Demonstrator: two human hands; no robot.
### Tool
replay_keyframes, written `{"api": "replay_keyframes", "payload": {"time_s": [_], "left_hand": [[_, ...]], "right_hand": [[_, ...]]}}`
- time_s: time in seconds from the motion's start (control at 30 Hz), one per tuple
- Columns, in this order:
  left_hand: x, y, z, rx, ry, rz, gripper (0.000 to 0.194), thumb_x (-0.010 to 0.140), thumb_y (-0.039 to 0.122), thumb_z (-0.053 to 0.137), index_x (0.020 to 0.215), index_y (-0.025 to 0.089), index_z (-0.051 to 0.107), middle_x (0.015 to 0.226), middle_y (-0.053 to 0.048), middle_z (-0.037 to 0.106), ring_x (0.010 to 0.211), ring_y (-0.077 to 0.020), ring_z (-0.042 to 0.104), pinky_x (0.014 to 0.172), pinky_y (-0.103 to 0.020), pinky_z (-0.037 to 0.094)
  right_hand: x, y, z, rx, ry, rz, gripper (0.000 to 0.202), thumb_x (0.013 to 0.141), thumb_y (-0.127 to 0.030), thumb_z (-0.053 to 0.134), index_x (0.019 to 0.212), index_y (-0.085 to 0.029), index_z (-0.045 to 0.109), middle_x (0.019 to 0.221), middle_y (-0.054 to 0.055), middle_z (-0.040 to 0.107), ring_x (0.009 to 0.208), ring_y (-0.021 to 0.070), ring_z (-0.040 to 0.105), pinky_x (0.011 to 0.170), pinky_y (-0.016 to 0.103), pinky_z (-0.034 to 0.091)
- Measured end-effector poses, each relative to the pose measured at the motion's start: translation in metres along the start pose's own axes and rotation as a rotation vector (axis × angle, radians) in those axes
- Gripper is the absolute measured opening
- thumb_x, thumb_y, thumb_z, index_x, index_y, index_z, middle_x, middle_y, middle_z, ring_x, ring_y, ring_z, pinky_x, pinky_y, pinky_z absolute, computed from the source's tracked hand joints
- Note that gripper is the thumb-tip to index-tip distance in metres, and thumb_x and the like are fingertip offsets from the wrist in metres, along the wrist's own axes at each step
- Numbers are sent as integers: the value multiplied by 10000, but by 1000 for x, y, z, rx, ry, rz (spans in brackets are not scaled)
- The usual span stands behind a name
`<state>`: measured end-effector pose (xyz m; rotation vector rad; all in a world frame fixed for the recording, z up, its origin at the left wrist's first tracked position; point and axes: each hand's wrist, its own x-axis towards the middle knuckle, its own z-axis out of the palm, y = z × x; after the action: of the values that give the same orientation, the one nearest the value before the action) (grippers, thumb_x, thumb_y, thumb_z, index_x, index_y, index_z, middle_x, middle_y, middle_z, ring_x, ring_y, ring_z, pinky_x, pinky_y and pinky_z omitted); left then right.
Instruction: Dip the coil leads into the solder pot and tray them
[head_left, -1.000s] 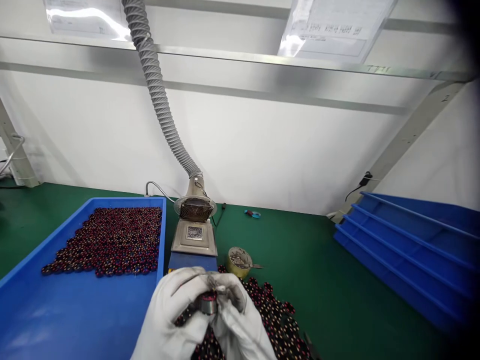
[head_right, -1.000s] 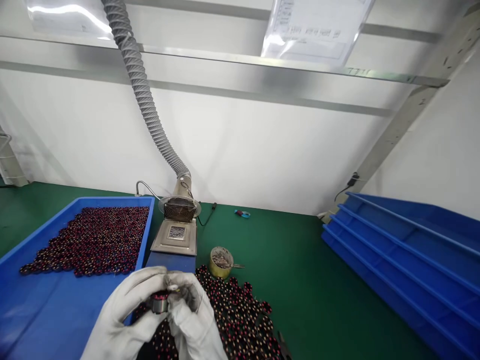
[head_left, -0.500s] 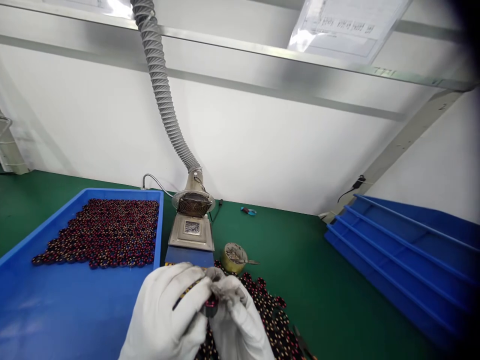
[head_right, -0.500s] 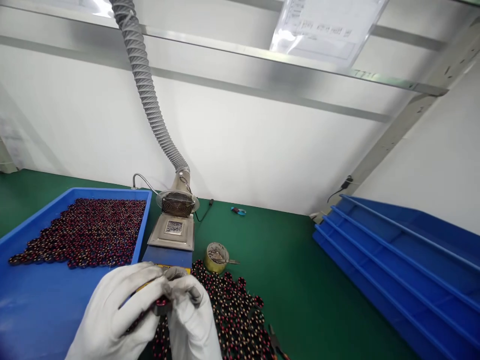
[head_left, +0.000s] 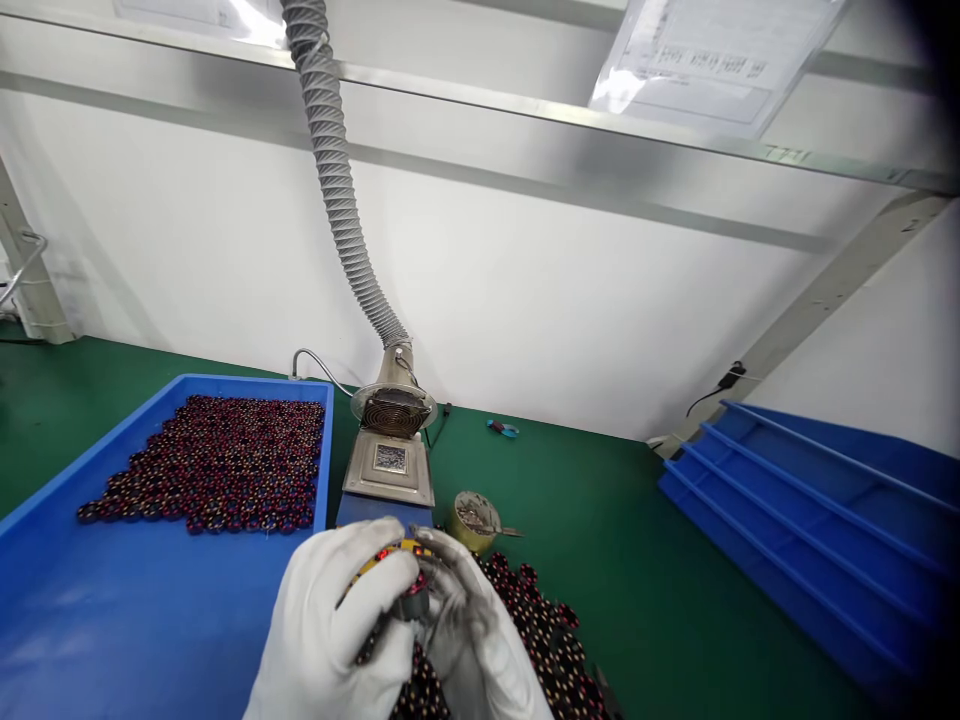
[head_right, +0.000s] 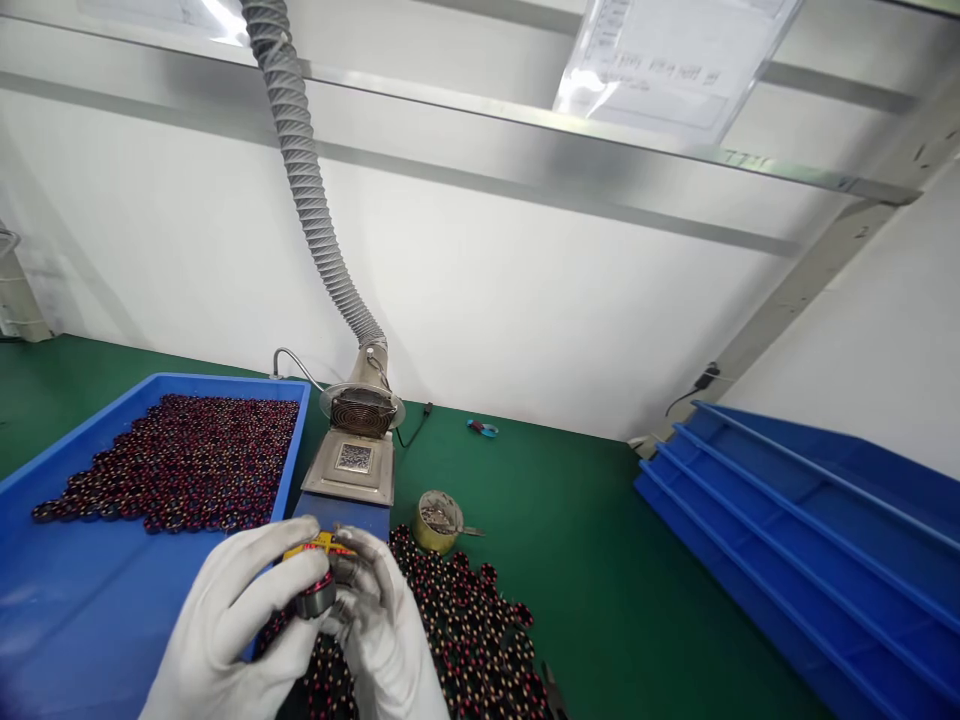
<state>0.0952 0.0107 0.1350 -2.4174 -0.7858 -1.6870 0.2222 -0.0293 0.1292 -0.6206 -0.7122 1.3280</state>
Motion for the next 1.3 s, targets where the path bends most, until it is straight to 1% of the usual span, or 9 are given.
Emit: {"api": "replay_keyframes", "payload": {"time_s": [0.1,0.27,0.4,0.53,0.77,0.93,1.17,1.23,1.3], "left_hand": [[-2,-1,1,-49,13,-23,310,735,33,501,1012,160,557,1089,-77,586,1016,-175,532,833,-327,484],[-2,-2,3,-69,-57,-19,309,759,44,490,1035,173,548,1099,-72,580,1039,-174,521,847,-332,482],[0,1,3,-139,-12,-30,306,738,28,513,1000,181,547,1065,-61,589,1013,-167,538,833,-314,501],[1,4,2,-114,-6,-6,288,724,37,506,966,187,551,1063,-64,595,1018,-180,542,832,-334,504],[1,0,1,-6,-32,34,305,717,40,477,983,168,557,1046,-76,631,1027,-197,546,849,-366,485],[2,2,1,1,-52,-4,287,738,54,496,989,173,568,1029,-72,638,996,-195,565,839,-358,496],[3,-3,-5,-310,-222,-56,262,848,217,532,1109,235,518,1066,-50,630,981,-158,588,832,-278,520],[5,-5,-7,-390,-236,-67,254,866,294,524,1115,246,527,1071,-51,633,983,-164,592,836,-277,520],[7,-5,-8,-456,-202,-82,231,878,368,497,1065,255,570,1003,-47,662,934,-177,615,806,-286,533]], "right_hand": [[4,2,-5,-106,26,-8,433,583,-422,797,940,-215,666,990,101,669,895,244,631,805,368,502],[13,13,-16,-112,8,-36,428,503,-377,844,851,-196,670,870,83,689,817,239,647,770,367,521],[12,13,-12,-114,11,-36,423,515,-366,841,859,-187,672,902,88,688,867,238,639,831,373,497],[8,11,-6,-116,-1,-110,477,476,-360,857,885,-186,682,952,110,679,944,264,619,893,383,465],[7,15,0,-140,124,-123,311,549,-189,817,826,-187,675,886,79,693,824,223,644,791,364,520],[8,10,-3,-172,125,-110,295,554,-202,818,814,-168,684,865,82,695,811,207,644,759,324,522],[14,10,-19,-113,29,-35,299,557,-314,817,788,-177,684,773,60,686,705,193,639,674,316,530],[18,10,-21,-118,-17,-10,303,552,-321,819,780,-177,682,753,59,683,686,195,637,652,324,534],[21,11,-23,-133,-49,32,290,533,-294,832,754,-179,683,723,51,679,661,189,634,640,327,537]]}}
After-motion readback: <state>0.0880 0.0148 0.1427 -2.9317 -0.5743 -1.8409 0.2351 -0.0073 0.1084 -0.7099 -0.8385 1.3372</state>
